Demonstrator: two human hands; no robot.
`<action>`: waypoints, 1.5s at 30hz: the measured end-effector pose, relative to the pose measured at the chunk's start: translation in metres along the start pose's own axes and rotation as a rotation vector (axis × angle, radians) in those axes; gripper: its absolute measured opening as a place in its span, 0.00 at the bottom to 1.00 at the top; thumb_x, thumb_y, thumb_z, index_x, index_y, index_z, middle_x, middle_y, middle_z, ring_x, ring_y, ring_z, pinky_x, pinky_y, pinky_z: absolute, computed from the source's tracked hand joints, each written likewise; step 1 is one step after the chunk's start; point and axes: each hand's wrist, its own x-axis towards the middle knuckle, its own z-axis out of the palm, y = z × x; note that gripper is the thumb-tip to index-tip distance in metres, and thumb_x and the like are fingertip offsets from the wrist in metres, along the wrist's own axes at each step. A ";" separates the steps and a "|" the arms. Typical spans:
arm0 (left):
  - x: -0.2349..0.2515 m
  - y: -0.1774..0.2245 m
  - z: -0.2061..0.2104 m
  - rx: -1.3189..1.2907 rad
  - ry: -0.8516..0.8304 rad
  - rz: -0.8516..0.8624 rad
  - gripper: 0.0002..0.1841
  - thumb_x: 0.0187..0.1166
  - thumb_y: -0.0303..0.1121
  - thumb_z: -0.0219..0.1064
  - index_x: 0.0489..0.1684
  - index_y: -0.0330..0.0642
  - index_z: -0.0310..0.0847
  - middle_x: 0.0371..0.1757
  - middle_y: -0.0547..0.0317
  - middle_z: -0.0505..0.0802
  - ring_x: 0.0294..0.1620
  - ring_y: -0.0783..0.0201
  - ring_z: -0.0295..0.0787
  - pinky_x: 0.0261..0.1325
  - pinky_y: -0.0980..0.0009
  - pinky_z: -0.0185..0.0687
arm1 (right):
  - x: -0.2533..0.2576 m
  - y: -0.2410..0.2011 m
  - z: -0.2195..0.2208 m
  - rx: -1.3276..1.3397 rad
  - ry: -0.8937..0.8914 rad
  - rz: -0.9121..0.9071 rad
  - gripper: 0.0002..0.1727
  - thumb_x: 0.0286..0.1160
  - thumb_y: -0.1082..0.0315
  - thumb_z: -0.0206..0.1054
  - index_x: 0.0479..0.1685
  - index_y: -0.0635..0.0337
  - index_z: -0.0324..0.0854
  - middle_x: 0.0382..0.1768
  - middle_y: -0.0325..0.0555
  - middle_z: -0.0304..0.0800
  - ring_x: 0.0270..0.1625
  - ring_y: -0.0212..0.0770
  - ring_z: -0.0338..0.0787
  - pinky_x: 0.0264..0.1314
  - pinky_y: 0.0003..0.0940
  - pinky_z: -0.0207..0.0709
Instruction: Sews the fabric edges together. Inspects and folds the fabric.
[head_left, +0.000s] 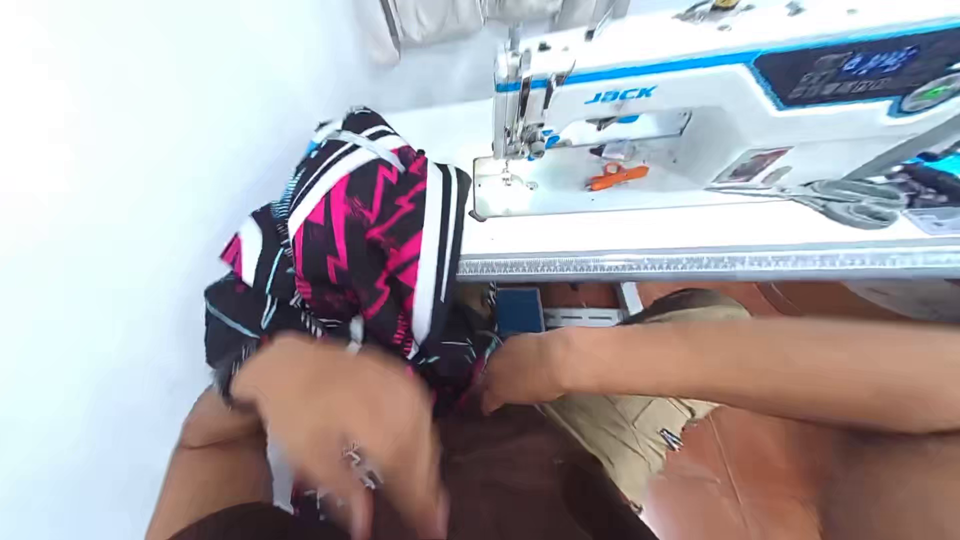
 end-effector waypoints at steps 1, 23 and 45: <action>0.003 -0.038 -0.025 0.046 0.279 -0.052 0.28 0.88 0.58 0.51 0.55 0.46 0.89 0.53 0.58 0.94 0.57 0.66 0.89 0.65 0.63 0.83 | 0.004 0.031 0.028 0.156 -0.041 0.081 0.21 0.80 0.70 0.69 0.72 0.47 0.84 0.51 0.59 0.93 0.54 0.65 0.91 0.56 0.71 0.79; 0.101 -0.279 -0.162 0.379 1.002 -0.051 0.24 0.95 0.42 0.48 0.24 0.37 0.73 0.23 0.64 0.78 0.27 0.79 0.75 0.35 0.78 0.70 | -0.104 0.043 0.105 0.720 1.352 -0.203 0.11 0.87 0.58 0.64 0.34 0.48 0.84 0.26 0.35 0.81 0.30 0.30 0.82 0.35 0.25 0.78; 0.144 -0.234 -0.117 0.536 0.309 -0.469 0.22 0.86 0.38 0.54 0.67 0.28 0.80 0.65 0.30 0.87 0.71 0.30 0.81 0.70 0.31 0.71 | -0.016 0.175 -0.015 0.204 1.472 0.858 0.21 0.62 0.58 0.81 0.39 0.65 0.78 0.42 0.55 0.83 0.47 0.55 0.86 0.45 0.46 0.82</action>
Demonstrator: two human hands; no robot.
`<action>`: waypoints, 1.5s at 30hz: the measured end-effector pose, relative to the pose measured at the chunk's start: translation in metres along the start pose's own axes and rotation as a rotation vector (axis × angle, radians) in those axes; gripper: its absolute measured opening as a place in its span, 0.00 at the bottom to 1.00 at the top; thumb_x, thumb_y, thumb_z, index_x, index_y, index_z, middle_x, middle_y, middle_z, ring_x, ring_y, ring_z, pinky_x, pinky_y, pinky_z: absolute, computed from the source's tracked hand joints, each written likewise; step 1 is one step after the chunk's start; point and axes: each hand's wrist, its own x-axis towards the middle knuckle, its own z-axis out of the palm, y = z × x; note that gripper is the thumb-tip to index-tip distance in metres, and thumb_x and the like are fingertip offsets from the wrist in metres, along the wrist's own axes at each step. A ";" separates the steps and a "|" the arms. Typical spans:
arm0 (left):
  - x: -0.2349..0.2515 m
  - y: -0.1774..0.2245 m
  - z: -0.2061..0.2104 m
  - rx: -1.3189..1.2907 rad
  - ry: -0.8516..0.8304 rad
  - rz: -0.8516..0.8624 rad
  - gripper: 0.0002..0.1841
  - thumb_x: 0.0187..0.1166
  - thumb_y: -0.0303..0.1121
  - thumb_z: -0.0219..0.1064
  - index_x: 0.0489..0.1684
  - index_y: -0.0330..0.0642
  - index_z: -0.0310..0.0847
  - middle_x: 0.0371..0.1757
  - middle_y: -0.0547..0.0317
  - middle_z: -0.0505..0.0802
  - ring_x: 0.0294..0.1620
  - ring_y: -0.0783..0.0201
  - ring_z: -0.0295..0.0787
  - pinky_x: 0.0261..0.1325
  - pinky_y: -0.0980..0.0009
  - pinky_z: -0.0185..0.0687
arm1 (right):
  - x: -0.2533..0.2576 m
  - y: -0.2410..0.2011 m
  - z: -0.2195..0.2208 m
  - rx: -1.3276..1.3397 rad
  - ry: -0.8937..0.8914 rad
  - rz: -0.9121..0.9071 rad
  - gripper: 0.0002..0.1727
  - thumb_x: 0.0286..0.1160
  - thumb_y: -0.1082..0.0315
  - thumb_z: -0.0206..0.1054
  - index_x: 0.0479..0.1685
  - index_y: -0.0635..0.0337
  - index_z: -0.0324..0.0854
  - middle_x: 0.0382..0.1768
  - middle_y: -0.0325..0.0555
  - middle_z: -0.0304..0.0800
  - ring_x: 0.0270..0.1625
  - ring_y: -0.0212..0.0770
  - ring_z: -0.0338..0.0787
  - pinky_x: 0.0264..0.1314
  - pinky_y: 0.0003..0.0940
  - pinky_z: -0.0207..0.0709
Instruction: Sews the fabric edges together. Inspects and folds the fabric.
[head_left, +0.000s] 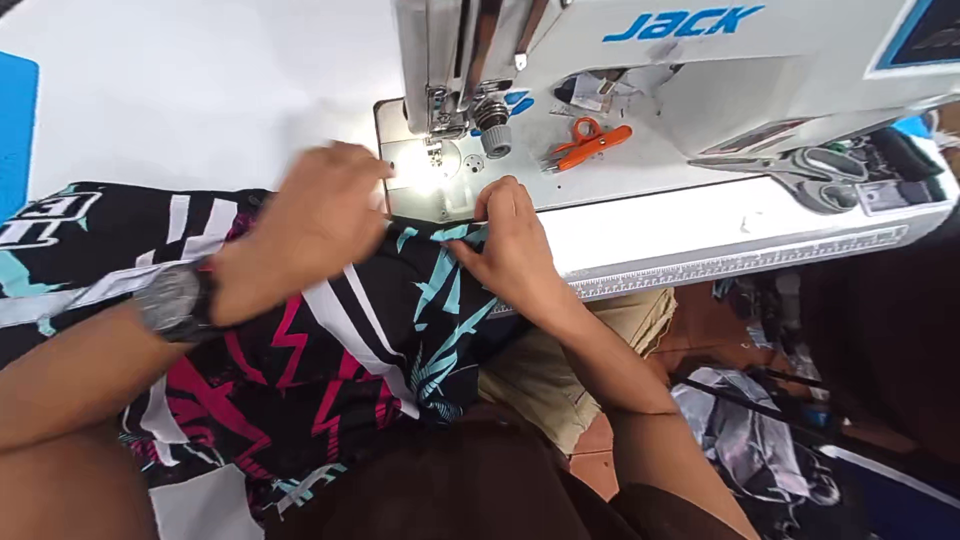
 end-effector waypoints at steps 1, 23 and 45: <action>0.011 0.026 0.011 -0.078 -0.004 0.032 0.27 0.89 0.46 0.51 0.70 0.31 0.79 0.64 0.34 0.88 0.70 0.36 0.83 0.70 0.36 0.73 | 0.003 -0.004 0.002 0.011 -0.004 -0.013 0.21 0.59 0.62 0.81 0.40 0.66 0.78 0.41 0.56 0.83 0.45 0.54 0.86 0.43 0.45 0.82; 0.006 0.027 0.070 0.009 0.199 0.451 0.20 0.94 0.31 0.48 0.76 0.28 0.72 0.77 0.37 0.83 0.78 0.44 0.80 0.83 0.55 0.70 | 0.068 0.070 -0.012 0.286 -0.252 -0.298 0.09 0.78 0.64 0.71 0.40 0.59 0.95 0.40 0.46 0.95 0.42 0.35 0.93 0.45 0.31 0.86; 0.008 0.006 0.066 0.022 0.024 0.393 0.32 0.92 0.48 0.39 0.89 0.38 0.62 0.90 0.36 0.67 0.92 0.43 0.60 0.91 0.50 0.54 | 0.069 0.074 -0.005 0.038 -0.189 -0.465 0.10 0.76 0.64 0.68 0.34 0.56 0.94 0.33 0.46 0.95 0.39 0.43 0.94 0.37 0.39 0.84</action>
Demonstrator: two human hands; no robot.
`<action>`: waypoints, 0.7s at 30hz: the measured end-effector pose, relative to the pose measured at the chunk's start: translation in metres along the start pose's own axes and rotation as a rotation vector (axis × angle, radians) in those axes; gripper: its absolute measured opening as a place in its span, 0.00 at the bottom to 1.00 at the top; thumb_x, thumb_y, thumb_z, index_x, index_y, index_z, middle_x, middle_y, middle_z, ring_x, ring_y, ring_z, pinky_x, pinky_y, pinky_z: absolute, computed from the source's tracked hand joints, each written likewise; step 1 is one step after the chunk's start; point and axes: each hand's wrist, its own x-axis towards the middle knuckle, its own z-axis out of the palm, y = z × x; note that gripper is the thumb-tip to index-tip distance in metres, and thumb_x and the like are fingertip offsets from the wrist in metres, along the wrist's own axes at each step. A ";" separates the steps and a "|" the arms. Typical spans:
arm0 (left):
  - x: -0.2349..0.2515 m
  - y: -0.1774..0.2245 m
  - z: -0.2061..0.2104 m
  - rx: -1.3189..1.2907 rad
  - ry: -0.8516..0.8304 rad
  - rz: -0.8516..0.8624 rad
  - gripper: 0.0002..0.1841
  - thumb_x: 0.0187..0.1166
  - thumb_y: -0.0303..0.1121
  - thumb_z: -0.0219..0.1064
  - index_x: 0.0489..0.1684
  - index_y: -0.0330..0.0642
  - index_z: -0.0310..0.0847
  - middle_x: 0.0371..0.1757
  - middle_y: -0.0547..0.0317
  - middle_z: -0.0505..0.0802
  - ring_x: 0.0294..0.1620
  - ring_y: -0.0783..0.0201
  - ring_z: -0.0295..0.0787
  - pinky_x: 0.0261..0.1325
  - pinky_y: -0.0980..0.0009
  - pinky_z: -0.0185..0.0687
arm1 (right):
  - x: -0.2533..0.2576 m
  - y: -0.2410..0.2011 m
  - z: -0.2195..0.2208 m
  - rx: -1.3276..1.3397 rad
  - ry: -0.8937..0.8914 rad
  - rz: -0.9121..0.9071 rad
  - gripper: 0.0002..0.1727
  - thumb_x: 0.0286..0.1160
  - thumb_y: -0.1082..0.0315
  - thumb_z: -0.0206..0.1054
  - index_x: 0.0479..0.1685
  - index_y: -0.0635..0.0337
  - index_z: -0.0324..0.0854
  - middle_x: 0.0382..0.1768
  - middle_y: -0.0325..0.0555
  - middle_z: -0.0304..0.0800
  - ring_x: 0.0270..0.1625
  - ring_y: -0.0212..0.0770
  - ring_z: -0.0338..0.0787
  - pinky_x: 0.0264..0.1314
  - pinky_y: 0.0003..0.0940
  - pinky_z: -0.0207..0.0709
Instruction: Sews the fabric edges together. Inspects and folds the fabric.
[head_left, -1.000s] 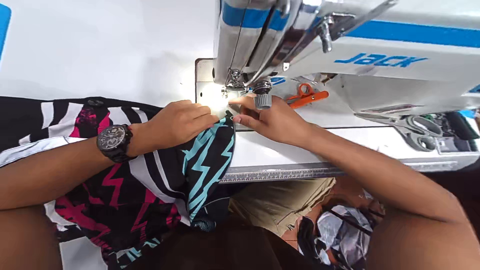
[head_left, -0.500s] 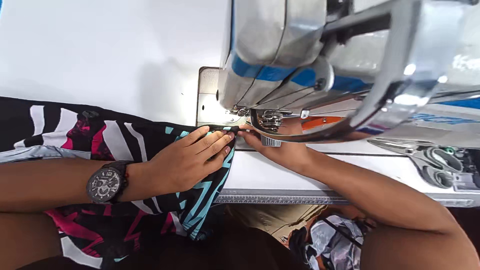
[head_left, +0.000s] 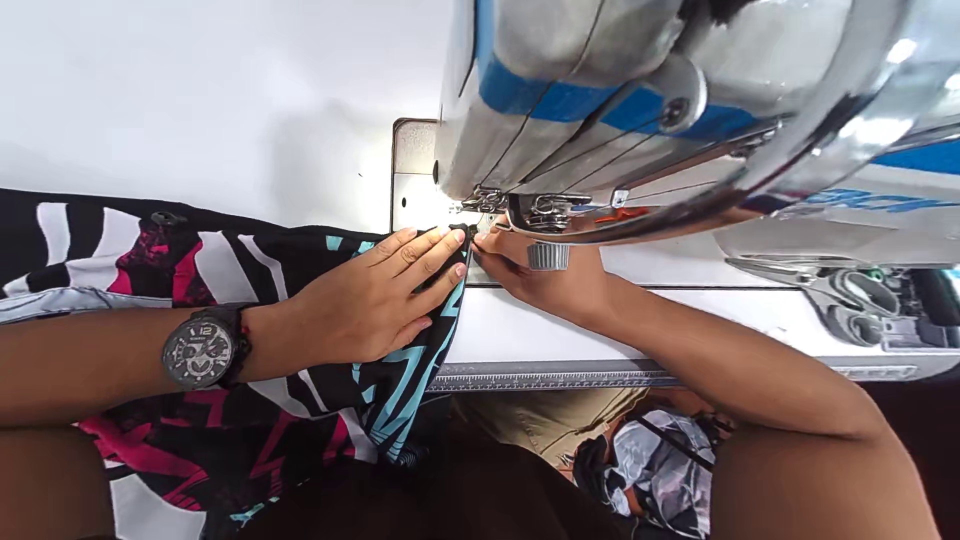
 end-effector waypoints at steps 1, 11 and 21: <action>0.000 -0.001 0.000 0.009 -0.001 -0.001 0.32 0.92 0.48 0.38 0.88 0.38 0.63 0.90 0.37 0.67 0.92 0.43 0.60 0.90 0.50 0.55 | -0.001 -0.001 -0.001 -0.044 0.012 -0.062 0.11 0.78 0.65 0.66 0.35 0.57 0.93 0.32 0.47 0.94 0.38 0.45 0.94 0.35 0.39 0.83; -0.002 -0.002 0.001 0.052 0.030 -0.013 0.33 0.92 0.48 0.39 0.87 0.32 0.62 0.88 0.38 0.70 0.90 0.44 0.63 0.91 0.52 0.54 | -0.011 -0.021 -0.015 -0.073 -0.184 -0.150 0.35 0.87 0.36 0.48 0.65 0.55 0.86 0.63 0.51 0.93 0.63 0.52 0.91 0.58 0.49 0.83; -0.006 0.009 -0.004 0.117 -0.019 -0.063 0.36 0.91 0.50 0.38 0.89 0.30 0.57 0.87 0.31 0.70 0.88 0.40 0.66 0.86 0.49 0.61 | -0.016 -0.019 -0.016 -0.365 -0.267 -0.142 0.38 0.90 0.35 0.40 0.77 0.52 0.80 0.73 0.45 0.87 0.67 0.49 0.86 0.69 0.51 0.70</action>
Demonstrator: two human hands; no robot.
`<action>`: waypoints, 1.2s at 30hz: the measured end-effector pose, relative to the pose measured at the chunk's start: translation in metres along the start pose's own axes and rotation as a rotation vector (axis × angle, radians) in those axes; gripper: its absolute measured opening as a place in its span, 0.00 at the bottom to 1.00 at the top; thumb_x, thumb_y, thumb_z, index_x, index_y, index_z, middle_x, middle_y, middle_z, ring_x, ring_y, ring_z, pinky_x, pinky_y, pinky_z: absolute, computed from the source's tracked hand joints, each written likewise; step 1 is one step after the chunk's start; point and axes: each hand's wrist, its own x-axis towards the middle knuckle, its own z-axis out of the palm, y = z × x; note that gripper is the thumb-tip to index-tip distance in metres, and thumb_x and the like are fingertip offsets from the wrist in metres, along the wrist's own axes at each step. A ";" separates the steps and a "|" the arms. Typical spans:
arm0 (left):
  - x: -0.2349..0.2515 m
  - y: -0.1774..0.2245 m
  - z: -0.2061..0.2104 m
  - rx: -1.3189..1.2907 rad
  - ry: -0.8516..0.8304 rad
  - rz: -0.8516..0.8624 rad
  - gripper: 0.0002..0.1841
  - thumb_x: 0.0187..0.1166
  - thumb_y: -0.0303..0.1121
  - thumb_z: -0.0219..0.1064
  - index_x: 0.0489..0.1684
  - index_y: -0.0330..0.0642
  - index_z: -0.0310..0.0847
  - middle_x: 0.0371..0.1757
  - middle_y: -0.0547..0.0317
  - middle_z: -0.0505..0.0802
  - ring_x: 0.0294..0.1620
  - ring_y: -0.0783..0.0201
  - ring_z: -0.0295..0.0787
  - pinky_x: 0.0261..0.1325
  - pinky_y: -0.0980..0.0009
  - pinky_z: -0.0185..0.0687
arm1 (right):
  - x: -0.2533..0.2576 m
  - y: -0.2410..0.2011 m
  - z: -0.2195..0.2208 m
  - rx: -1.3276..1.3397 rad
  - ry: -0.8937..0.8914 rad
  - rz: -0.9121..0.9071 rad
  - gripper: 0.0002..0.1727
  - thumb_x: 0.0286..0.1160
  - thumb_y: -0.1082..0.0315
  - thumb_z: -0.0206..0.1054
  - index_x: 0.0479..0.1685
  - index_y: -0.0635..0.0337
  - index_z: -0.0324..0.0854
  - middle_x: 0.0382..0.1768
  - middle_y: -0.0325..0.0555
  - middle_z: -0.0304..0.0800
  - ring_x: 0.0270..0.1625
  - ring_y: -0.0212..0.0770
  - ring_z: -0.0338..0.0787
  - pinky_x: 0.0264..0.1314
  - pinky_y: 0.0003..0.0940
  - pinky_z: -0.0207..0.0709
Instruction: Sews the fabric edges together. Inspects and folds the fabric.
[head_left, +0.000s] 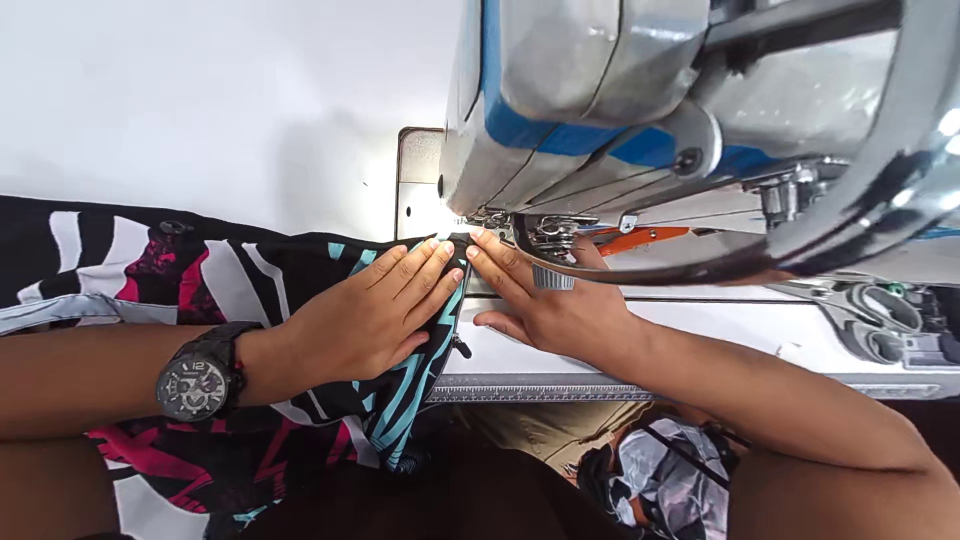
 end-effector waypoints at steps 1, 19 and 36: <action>0.001 -0.001 0.000 -0.016 0.004 -0.007 0.36 0.90 0.51 0.39 0.90 0.33 0.57 0.87 0.32 0.69 0.88 0.40 0.65 0.85 0.49 0.62 | 0.000 0.000 0.000 0.005 -0.009 0.012 0.38 0.90 0.35 0.39 0.77 0.51 0.79 0.73 0.44 0.87 0.68 0.49 0.86 0.68 0.51 0.70; 0.016 -0.017 0.006 -0.048 0.098 -0.055 0.33 0.88 0.51 0.44 0.86 0.39 0.69 0.83 0.32 0.75 0.88 0.39 0.66 0.86 0.51 0.62 | 0.011 0.011 0.008 0.050 0.018 0.127 0.36 0.89 0.36 0.43 0.61 0.51 0.90 0.56 0.48 0.95 0.67 0.54 0.87 0.68 0.53 0.74; 0.017 -0.020 0.006 -0.091 0.095 -0.081 0.30 0.89 0.50 0.44 0.88 0.50 0.68 0.83 0.32 0.74 0.88 0.38 0.65 0.85 0.45 0.59 | 0.008 -0.005 0.003 0.378 0.177 -0.129 0.17 0.86 0.55 0.59 0.50 0.58 0.89 0.40 0.50 0.92 0.41 0.50 0.88 0.37 0.41 0.76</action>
